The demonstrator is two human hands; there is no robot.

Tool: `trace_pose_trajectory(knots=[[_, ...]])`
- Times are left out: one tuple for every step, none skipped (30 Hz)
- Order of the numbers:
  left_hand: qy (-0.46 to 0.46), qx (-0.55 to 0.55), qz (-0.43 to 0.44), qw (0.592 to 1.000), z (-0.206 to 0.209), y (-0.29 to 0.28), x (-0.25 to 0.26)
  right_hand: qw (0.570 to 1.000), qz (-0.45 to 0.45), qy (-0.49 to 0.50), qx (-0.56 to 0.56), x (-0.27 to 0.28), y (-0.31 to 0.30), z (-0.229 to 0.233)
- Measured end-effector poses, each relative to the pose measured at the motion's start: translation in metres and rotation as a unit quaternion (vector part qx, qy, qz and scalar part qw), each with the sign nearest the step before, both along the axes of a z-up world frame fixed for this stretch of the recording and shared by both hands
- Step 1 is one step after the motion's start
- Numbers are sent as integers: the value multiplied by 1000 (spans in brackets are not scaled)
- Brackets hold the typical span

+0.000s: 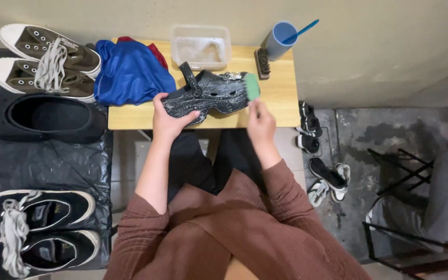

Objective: Scrubbing the exterior of a black clog with a small brush and soapy water on a workbench.

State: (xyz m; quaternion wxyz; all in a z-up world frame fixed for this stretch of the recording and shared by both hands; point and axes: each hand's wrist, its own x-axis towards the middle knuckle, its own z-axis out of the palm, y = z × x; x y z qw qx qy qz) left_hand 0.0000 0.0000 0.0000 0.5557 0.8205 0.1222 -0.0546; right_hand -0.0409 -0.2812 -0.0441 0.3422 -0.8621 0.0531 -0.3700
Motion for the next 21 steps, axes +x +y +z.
trace_pose_trajectory(knots=[[-1, 1, -1, 1000, -3, 1, 1, 998, 16, -16, -59, -7, 12, -6], [-2, 2, -2, 1000, -5, 1, 3, 992, 32, -32, -117, -14, 23, -11], [-1, 3, -5, 1000, -3, 0, 5, 992, 29, -30, -116, -10, 17, -10], [-16, -1, -4, 1000, -2, 0, 6, 993, 34, -18, -111, -7, 11, -10], [-27, -6, -1, 1000, -3, 0, 3, 993, 41, -2, -106, -8, 5, -11], [-21, -6, -2, 1000, -3, 0, 0, 994, 41, 4, -105, -5, -4, -10], [-21, -4, -3, 1000, -2, 0, 0, 999, 13, 14, -37, 2, -13, -7], [-22, -3, -4, 1000, 0, -1, 0, 999, -15, 25, 31, 9, -22, -4], [-22, -2, -4, 1000, 1, -1, -1, 999, -15, 24, 32, 5, -12, -10], [-19, 0, -3, 1000, 2, -1, -1, 1000, 4, -11, -9, 2, -2, -15], [-18, 1, -3, 1000, 2, -2, -1, 997, 21, -47, -50, -2, 7, -21], [-19, 1, -5, 1000, 2, 0, 1, 997, 19, -48, -50, -6, 14, -15], [-20, 1, -7, 1000, 1, 0, 2, 994, 22, -43, -97, -11, 19, -8], [-20, 1, -10, 1000, 0, 0, 3, 989, 25, -37, -144, -15, 24, -1], [-16, 0, -12, 1000, -4, 0, 5, 989, 23, -33, -145, -5, 8, -9], [-20, -3, -8, 1000, -9, 1, 6, 993, 5, -47, -111, 4, -7, -17], [-24, -5, -3, 1000, -12, 0, 9, 995, -13, -63, -76, 16, -24, -23], [-22, -7, -5, 1000, -11, -1, 10, 995, -14, -60, -78, 16, -21, -25], [-22, -6, -4, 1000, -10, 0, 10, 996, -6, -71, -53, 15, -17, -27], [-22, -6, -3, 1000, -9, 0, 10, 996, 2, -82, -28, 13, -13, -28], [-24, -6, -6, 1000, -8, 0, 11, 996, -1, -83, -28, 1, 1, -23]])
